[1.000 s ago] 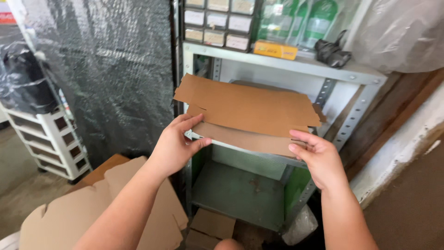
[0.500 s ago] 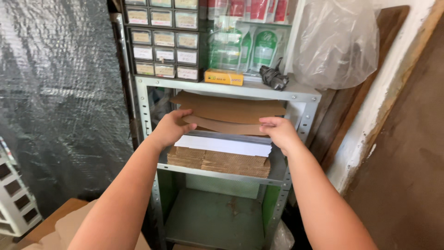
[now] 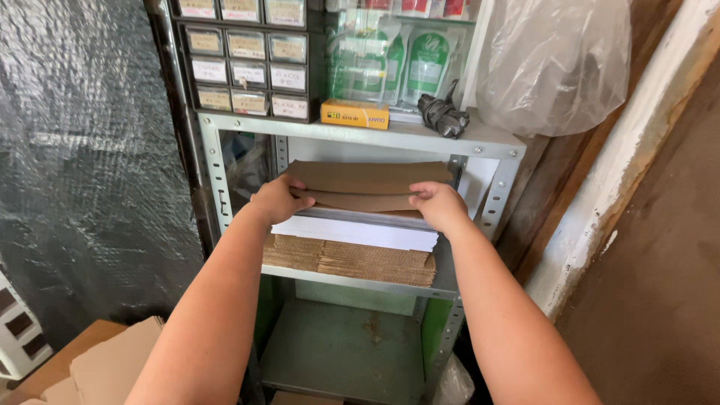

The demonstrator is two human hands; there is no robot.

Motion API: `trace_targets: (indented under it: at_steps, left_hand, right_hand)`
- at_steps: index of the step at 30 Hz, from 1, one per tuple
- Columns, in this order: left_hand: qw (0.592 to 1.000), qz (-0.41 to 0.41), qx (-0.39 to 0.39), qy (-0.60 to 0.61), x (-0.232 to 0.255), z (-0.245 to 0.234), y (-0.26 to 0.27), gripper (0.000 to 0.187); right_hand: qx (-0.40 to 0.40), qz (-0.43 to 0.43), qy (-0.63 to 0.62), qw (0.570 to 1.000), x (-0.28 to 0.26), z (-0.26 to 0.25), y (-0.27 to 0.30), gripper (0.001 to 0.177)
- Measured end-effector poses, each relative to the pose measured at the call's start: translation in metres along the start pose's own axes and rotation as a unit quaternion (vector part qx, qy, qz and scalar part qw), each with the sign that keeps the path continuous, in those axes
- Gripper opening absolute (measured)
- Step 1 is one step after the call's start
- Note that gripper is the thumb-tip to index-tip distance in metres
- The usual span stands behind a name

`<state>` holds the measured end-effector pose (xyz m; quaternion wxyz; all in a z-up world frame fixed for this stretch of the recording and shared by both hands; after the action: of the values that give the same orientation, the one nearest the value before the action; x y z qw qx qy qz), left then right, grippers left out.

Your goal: The person sits on a low stool and repeatedly picks up flat, pre-cut cardboard pieces from a stack on their lap. They place these pieces onto a metal shelf, stacking them neatly on top of other materials.

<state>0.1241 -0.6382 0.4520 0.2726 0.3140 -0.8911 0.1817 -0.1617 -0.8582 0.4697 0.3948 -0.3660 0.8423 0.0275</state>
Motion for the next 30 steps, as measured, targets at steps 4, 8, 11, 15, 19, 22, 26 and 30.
trace_targets:
  at_steps: [4, 8, 11, 15, 19, 22, 26, 30]
  left_hand:
    - [0.998, -0.013, -0.01, -0.066, -0.011, 0.012, -0.02, 0.047]
    - [1.0, -0.009, 0.003, -0.028, -0.007, 0.012, -0.011, 0.04]
    - [1.0, 0.006, 0.011, -0.007, -0.006, 0.009, -0.006, 0.038]
    - [0.999, 0.029, 0.026, 0.006, -0.009, 0.006, -0.008, 0.032]
    - [0.999, 0.04, 0.007, 0.004, -0.011, 0.007, -0.008, 0.029]
    - [0.999, 0.044, 0.007, 0.007, -0.015, 0.007, -0.01, 0.028]
    - [0.998, 0.059, 0.006, -0.008, -0.02, 0.006, -0.011, 0.024]
    - [0.998, 0.063, 0.011, -0.03, -0.029, 0.008, -0.024, 0.023]
  right_hand:
    - [-0.008, -0.005, 0.013, 1.0, 0.006, 0.004, -0.005, 0.03]
    - [-0.036, -0.037, -0.021, 0.998, 0.006, 0.007, -0.006, 0.022]
    - [-0.063, -0.053, -0.029, 0.996, 0.001, 0.004, 0.001, 0.03]
    - [-0.069, -0.063, 0.006, 0.996, -0.001, 0.0, 0.003, 0.028]
    - [-0.067, -0.035, 0.05, 0.996, -0.002, 0.0, 0.009, 0.031]
    - [-0.051, -0.02, 0.074, 0.996, -0.004, -0.003, 0.013, 0.036]
    - [-0.049, -0.005, 0.102, 0.994, -0.002, -0.003, 0.015, 0.035]
    - [-0.057, -0.007, 0.093, 0.994, -0.005, -0.002, 0.018, 0.03]
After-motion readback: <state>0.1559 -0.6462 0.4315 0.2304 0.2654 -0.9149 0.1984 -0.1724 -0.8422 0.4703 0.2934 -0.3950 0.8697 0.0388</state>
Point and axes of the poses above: each hand's wrist, its own y-axis away from the middle knuckle, its own z-axis out of the palm, x = y × z, the point moved 9 cm from there along -y, towards the middle knuckle, and after that the axes turned 9 degrees about -x, right-handed, at the moved point
